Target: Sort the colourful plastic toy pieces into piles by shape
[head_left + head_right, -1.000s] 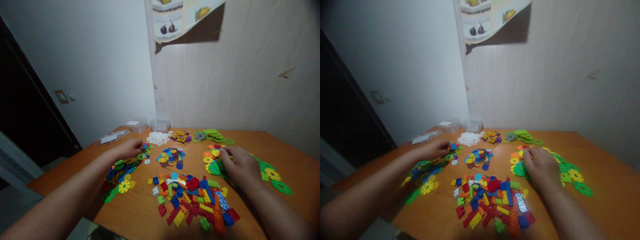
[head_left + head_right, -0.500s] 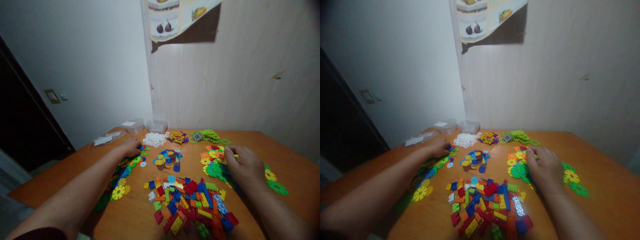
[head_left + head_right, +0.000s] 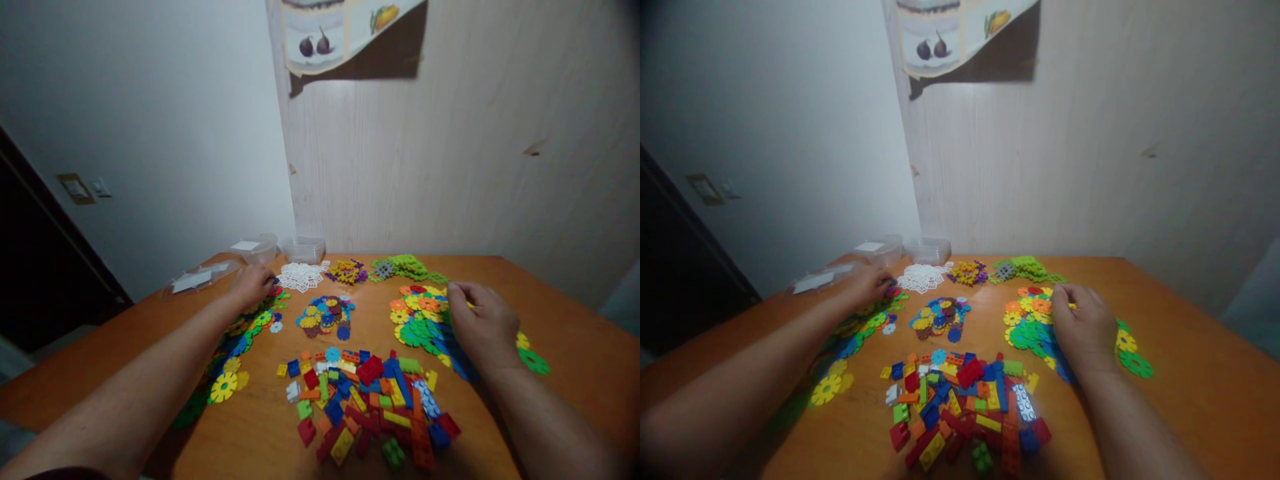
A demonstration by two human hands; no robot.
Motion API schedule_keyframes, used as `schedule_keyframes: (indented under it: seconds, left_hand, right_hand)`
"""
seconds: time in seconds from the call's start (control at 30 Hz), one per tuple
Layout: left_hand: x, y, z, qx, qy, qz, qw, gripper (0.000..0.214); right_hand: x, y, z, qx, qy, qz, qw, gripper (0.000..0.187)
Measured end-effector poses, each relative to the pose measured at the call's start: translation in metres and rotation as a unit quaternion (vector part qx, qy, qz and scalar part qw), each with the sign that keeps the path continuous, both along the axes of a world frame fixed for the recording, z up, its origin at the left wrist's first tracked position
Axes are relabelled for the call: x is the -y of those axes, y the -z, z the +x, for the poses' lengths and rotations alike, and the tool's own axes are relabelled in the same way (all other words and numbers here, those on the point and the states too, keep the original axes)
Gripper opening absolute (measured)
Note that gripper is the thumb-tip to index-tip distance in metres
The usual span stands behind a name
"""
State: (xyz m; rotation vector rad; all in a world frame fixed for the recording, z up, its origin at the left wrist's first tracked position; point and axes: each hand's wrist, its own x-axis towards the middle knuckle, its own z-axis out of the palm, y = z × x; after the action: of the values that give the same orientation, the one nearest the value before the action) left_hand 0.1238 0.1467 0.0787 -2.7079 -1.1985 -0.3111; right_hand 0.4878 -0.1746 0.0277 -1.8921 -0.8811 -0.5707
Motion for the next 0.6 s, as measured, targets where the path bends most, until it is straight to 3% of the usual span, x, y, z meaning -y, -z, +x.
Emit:
schedule_keyframes:
  seconds: [0.1,0.2,0.33,0.47,0.6]
  left_hand:
    - [0.009,-0.004,0.015,0.076,0.023,-0.004,0.997,0.03]
    - [0.027,-0.004,0.047,0.163,0.078,-0.068,0.981,0.023]
    - [0.069,0.0,0.109,0.243,0.154,-0.202,0.936,0.016]
    - [0.117,0.006,0.175,0.236,0.19,-0.316,0.899,0.009]
    - [0.149,0.018,0.235,0.25,0.219,-0.412,0.848,0.007]
  right_hand:
    - [-0.001,0.002,0.007,-0.133,0.019,0.062,0.989,0.035]
    - [-0.002,0.006,0.017,-0.217,0.034,0.129,0.967,0.036]
    - [-0.003,0.01,0.025,-0.221,0.043,0.152,0.962,0.038]
    - [-0.004,0.009,0.021,-0.209,0.042,0.151,0.965,0.036]
    - [-0.005,0.007,0.016,-0.183,0.033,0.143,0.972,0.036]
